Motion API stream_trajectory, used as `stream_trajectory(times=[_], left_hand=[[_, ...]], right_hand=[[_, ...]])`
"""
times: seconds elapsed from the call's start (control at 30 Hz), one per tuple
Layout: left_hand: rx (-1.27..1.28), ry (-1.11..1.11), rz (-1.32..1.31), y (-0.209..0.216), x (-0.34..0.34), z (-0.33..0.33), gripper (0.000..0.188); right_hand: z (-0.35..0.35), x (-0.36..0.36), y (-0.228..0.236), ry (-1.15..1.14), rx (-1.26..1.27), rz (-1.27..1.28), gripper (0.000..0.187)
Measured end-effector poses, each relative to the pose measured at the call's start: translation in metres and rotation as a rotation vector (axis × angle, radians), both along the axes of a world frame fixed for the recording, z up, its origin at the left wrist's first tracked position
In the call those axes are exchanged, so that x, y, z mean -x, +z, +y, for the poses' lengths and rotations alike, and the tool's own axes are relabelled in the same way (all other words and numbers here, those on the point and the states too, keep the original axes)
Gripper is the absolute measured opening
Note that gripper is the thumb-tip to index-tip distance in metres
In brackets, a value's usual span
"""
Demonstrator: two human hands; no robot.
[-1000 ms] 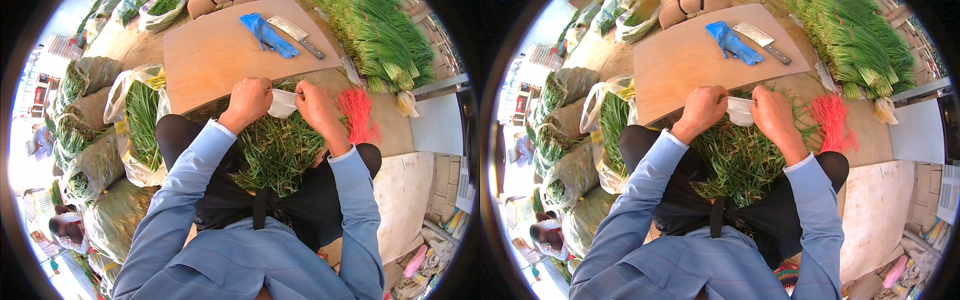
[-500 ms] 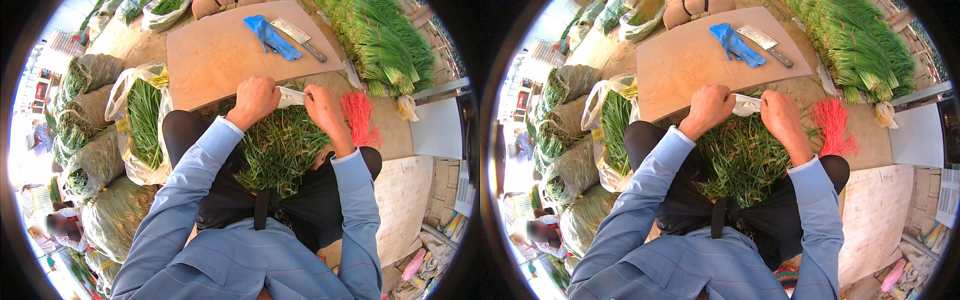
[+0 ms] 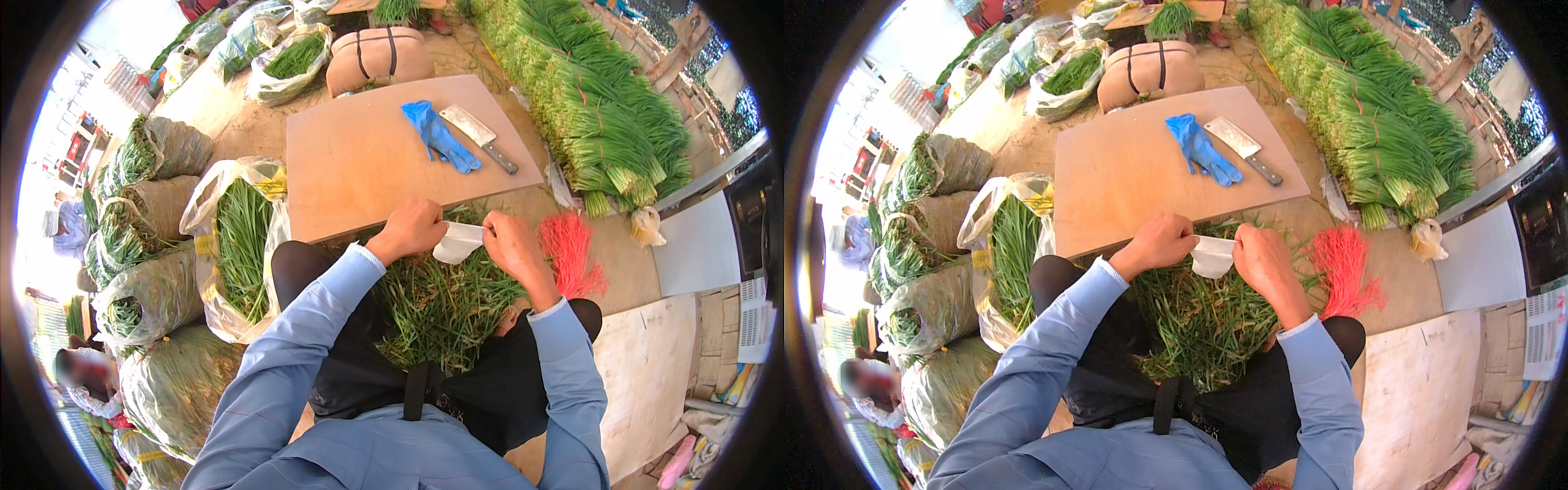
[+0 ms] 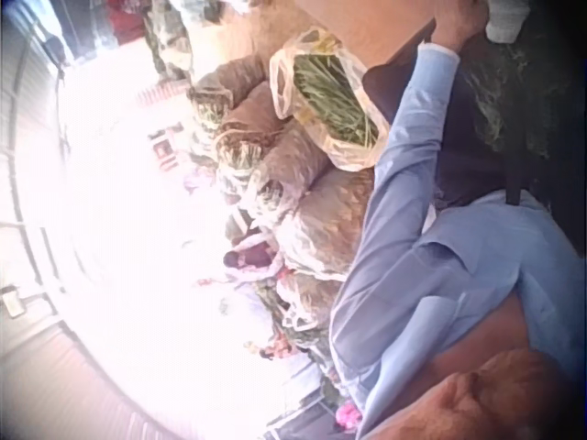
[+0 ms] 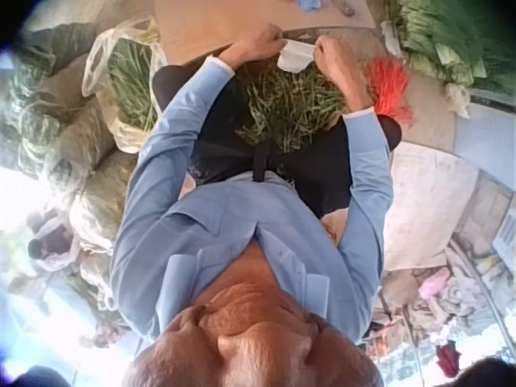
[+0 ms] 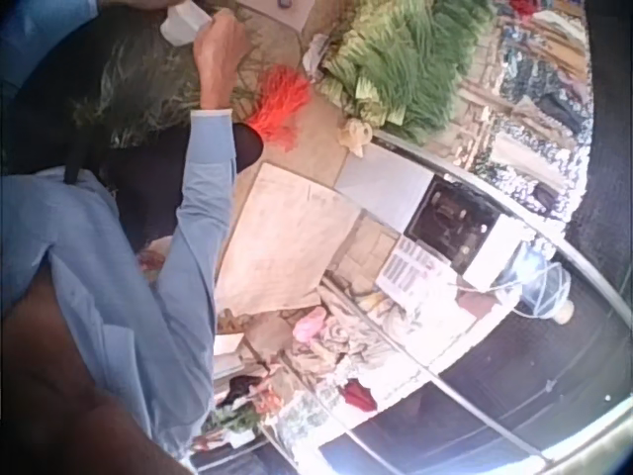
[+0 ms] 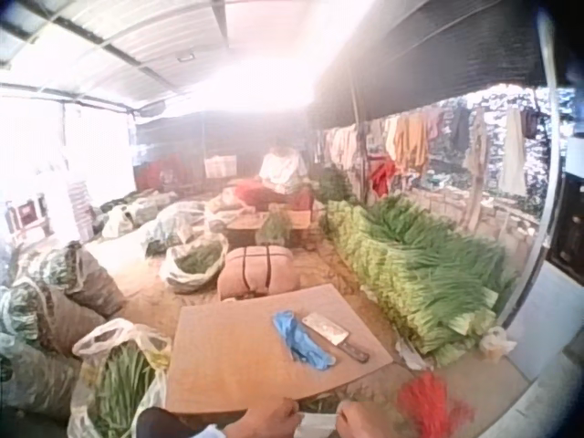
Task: The recorder sits in a farm processing area and puts on a pair of white latex gloves followed by a pair of blue latex gloves over them.
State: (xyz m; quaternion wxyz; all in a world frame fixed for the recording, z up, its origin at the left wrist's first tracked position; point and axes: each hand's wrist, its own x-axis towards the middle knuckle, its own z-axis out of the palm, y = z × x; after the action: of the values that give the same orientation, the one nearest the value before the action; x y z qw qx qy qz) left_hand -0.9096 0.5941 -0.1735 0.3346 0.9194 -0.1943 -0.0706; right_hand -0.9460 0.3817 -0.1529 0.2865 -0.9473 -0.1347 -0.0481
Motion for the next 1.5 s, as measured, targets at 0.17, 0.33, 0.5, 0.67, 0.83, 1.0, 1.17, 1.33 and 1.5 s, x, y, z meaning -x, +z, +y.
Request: stream_trajectory(times=[0.17, 0.33, 0.5, 0.67, 0.83, 1.0, 1.17, 1.33, 1.5], left_hand=[[0.044, 0.028, -0.187, 0.070, -0.022, -0.019, 0.026], [0.004, 0.080, -0.417, 0.104, -0.019, -0.033, 0.029], [-0.036, -0.186, -0.191, 0.054, -0.007, -0.022, 0.028], [-0.101, -0.469, 0.083, 0.063, 0.025, 0.008, 0.023], [0.013, -0.545, -0.203, 0.072, -0.012, 0.013, 0.021], [-0.218, -0.165, -0.484, 0.113, -0.057, -0.015, 0.020], [-0.005, -0.007, -0.660, 0.142, -0.055, -0.028, 0.019], [-0.275, -0.283, -0.425, 0.104, -0.016, -0.010, 0.020], [-0.147, -0.778, -0.146, 0.147, 0.022, 0.029, 0.017]], right_hand=[[-0.004, -0.016, 0.052, -0.057, -0.007, -0.225, 0.008], [-0.008, -0.019, 0.089, -0.112, 0.012, -0.492, 0.010], [-0.021, 0.006, 0.045, 0.040, 0.189, -0.184, 0.014], [-0.015, 0.046, 0.051, 0.267, 0.098, 0.146, 0.012], [-0.014, 0.017, 0.077, 0.264, -0.156, 0.106, 0.011], [-0.017, -0.037, 0.108, 0.024, -0.015, -0.341, 0.011], [-0.016, -0.049, 0.123, -0.090, 0.122, -0.661, 0.006], [-0.017, -0.005, 0.082, 0.130, 0.400, -0.140, 0.011], [-0.007, 0.054, 0.130, 0.490, -0.117, 0.225, 0.012]])
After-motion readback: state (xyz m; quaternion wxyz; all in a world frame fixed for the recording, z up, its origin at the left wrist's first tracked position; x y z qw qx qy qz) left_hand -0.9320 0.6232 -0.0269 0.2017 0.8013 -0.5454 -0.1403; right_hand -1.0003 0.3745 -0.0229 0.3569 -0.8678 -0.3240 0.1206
